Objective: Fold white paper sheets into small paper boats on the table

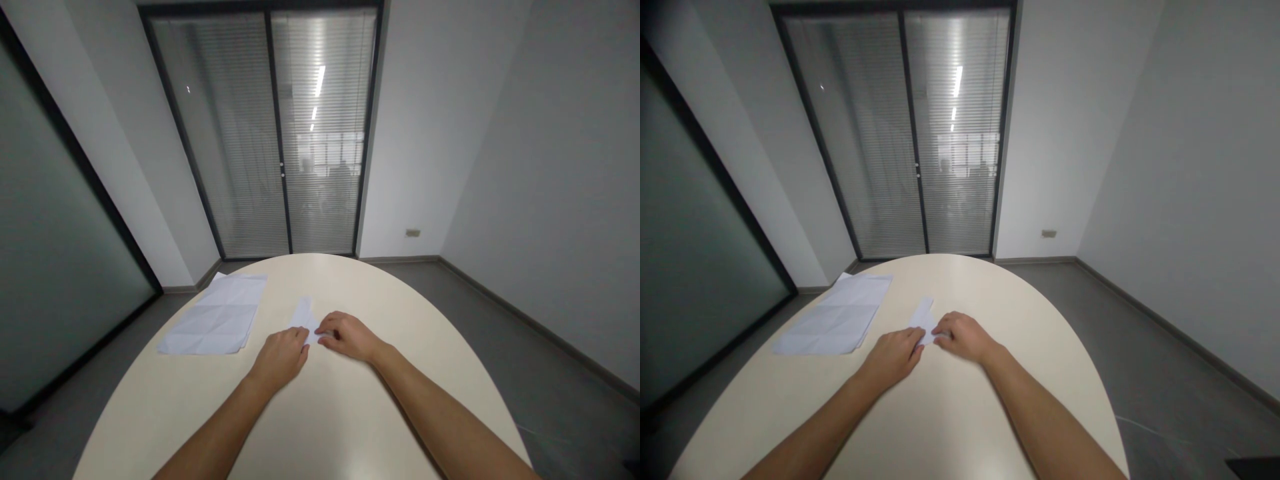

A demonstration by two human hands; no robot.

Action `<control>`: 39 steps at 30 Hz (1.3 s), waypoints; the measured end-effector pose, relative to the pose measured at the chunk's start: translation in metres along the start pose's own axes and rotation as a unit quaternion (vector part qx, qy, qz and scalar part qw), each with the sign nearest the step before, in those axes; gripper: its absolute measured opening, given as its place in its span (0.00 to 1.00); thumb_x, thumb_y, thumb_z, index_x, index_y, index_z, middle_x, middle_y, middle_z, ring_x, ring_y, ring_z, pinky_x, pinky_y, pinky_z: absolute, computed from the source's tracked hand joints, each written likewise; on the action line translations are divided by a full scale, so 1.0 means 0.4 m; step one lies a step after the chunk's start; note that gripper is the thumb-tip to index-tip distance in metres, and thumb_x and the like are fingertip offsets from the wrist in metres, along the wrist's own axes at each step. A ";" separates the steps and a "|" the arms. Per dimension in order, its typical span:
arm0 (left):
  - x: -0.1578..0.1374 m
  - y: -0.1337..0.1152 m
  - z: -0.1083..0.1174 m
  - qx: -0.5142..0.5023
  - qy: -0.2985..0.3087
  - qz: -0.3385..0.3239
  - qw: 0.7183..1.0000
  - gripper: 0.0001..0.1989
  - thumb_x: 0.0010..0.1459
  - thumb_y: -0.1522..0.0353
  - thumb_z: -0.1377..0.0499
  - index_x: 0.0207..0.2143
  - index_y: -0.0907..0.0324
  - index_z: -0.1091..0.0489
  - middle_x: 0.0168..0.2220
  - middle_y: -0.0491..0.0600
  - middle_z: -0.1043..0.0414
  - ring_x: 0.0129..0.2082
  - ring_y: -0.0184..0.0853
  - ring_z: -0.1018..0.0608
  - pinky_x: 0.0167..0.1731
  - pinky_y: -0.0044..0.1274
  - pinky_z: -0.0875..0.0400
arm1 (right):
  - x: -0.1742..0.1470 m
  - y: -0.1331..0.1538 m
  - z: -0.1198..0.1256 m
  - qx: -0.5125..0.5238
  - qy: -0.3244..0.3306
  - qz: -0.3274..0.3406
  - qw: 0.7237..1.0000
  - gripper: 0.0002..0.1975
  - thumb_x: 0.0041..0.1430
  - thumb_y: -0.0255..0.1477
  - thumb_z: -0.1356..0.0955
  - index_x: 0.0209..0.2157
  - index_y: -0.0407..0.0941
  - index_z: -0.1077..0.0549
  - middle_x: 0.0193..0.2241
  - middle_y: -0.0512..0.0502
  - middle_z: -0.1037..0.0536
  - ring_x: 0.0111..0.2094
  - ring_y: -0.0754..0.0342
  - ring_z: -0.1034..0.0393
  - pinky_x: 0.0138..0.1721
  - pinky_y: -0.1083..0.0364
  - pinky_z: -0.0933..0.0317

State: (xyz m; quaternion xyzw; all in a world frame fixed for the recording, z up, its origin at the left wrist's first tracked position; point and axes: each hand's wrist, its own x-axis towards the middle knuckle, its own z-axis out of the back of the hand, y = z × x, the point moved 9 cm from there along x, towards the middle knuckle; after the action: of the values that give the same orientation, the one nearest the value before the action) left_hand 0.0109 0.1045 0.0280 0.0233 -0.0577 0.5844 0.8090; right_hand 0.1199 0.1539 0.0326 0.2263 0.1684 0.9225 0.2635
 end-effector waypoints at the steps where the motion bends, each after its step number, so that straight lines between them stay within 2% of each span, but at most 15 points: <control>1: 0.001 -0.001 0.000 0.004 0.002 0.005 1.000 0.09 0.66 0.68 0.49 0.44 0.58 0.31 0.41 0.54 0.24 0.40 0.41 0.20 0.39 0.30 0.28 | 0.000 0.003 0.000 -0.003 0.002 0.001 1.000 0.12 0.63 0.34 0.32 0.46 0.48 0.20 0.42 0.45 0.19 0.47 0.49 0.28 0.52 0.51 0.37; 8: 0.010 0.008 -0.011 -0.001 0.004 0.008 1.000 0.12 0.69 0.69 0.54 0.45 0.60 0.32 0.41 0.55 0.24 0.41 0.40 0.20 0.40 0.28 0.27 | -0.002 0.012 -0.005 -0.026 0.001 0.022 0.999 0.14 0.64 0.31 0.33 0.48 0.46 0.21 0.42 0.43 0.21 0.47 0.49 0.29 0.50 0.52 0.36; 14: 0.010 0.004 -0.014 -0.045 -0.031 -0.034 0.998 0.16 0.69 0.72 0.55 0.54 0.61 0.33 0.48 0.57 0.25 0.50 0.39 0.23 0.50 0.30 0.28 | 0.000 0.026 -0.002 -0.027 -0.002 0.046 0.999 0.09 0.62 0.28 0.33 0.40 0.46 0.20 0.43 0.44 0.20 0.47 0.49 0.28 0.52 0.52 0.37; 17: 0.006 0.005 -0.012 -0.059 -0.045 -0.044 0.996 0.16 0.68 0.69 0.50 0.56 0.61 0.33 0.49 0.57 0.25 0.51 0.40 0.24 0.51 0.32 0.28 | 0.001 0.032 0.001 -0.028 -0.005 0.044 0.999 0.08 0.61 0.27 0.34 0.37 0.46 0.21 0.42 0.45 0.19 0.47 0.49 0.28 0.53 0.52 0.38; 20: 0.005 0.009 -0.014 -0.087 -0.060 -0.054 0.993 0.15 0.67 0.69 0.48 0.54 0.60 0.32 0.51 0.54 0.25 0.52 0.39 0.24 0.53 0.32 0.29 | 0.001 0.032 0.002 -0.027 -0.002 0.033 0.999 0.08 0.61 0.27 0.34 0.38 0.46 0.22 0.41 0.45 0.19 0.46 0.50 0.27 0.52 0.52 0.38; 22: 0.006 0.016 -0.019 -0.109 -0.069 -0.052 0.990 0.14 0.68 0.71 0.50 0.52 0.58 0.31 0.51 0.53 0.24 0.52 0.38 0.24 0.54 0.31 0.29 | 0.001 0.031 0.002 -0.025 0.002 0.029 0.999 0.10 0.61 0.29 0.33 0.42 0.46 0.23 0.43 0.45 0.19 0.46 0.49 0.27 0.52 0.51 0.38; 27: 0.011 0.030 -0.030 -0.162 -0.081 -0.043 0.982 0.14 0.68 0.71 0.51 0.52 0.58 0.30 0.51 0.52 0.23 0.51 0.38 0.22 0.54 0.31 0.29 | -0.004 0.020 -0.004 -0.018 0.005 0.025 1.000 0.25 0.58 0.35 0.30 0.56 0.43 0.30 0.52 0.39 0.23 0.53 0.44 0.29 0.56 0.47 0.39; 34: 0.009 0.039 -0.023 -0.223 -0.098 -0.038 0.969 0.14 0.69 0.70 0.54 0.48 0.57 0.30 0.48 0.51 0.23 0.48 0.36 0.22 0.51 0.28 0.29 | -0.010 -0.032 -0.012 -0.064 -0.017 -0.040 0.997 0.20 0.61 0.28 0.34 0.55 0.48 0.27 0.56 0.41 0.25 0.59 0.46 0.34 0.63 0.41 0.50; 39: 0.004 0.040 -0.014 -0.187 -0.114 -0.032 0.975 0.10 0.67 0.71 0.50 0.44 0.57 0.29 0.44 0.50 0.24 0.46 0.36 0.23 0.49 0.28 0.30 | -0.008 -0.046 -0.005 -0.078 -0.021 -0.060 0.995 0.15 0.67 0.29 0.37 0.51 0.52 0.24 0.54 0.44 0.23 0.57 0.48 0.32 0.63 0.38 0.54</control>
State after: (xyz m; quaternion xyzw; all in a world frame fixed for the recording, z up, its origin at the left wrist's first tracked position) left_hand -0.0035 0.1116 0.0223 -0.0602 -0.2574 0.5305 0.8054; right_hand 0.1289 0.1665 0.0220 0.2135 0.1036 0.9103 0.3391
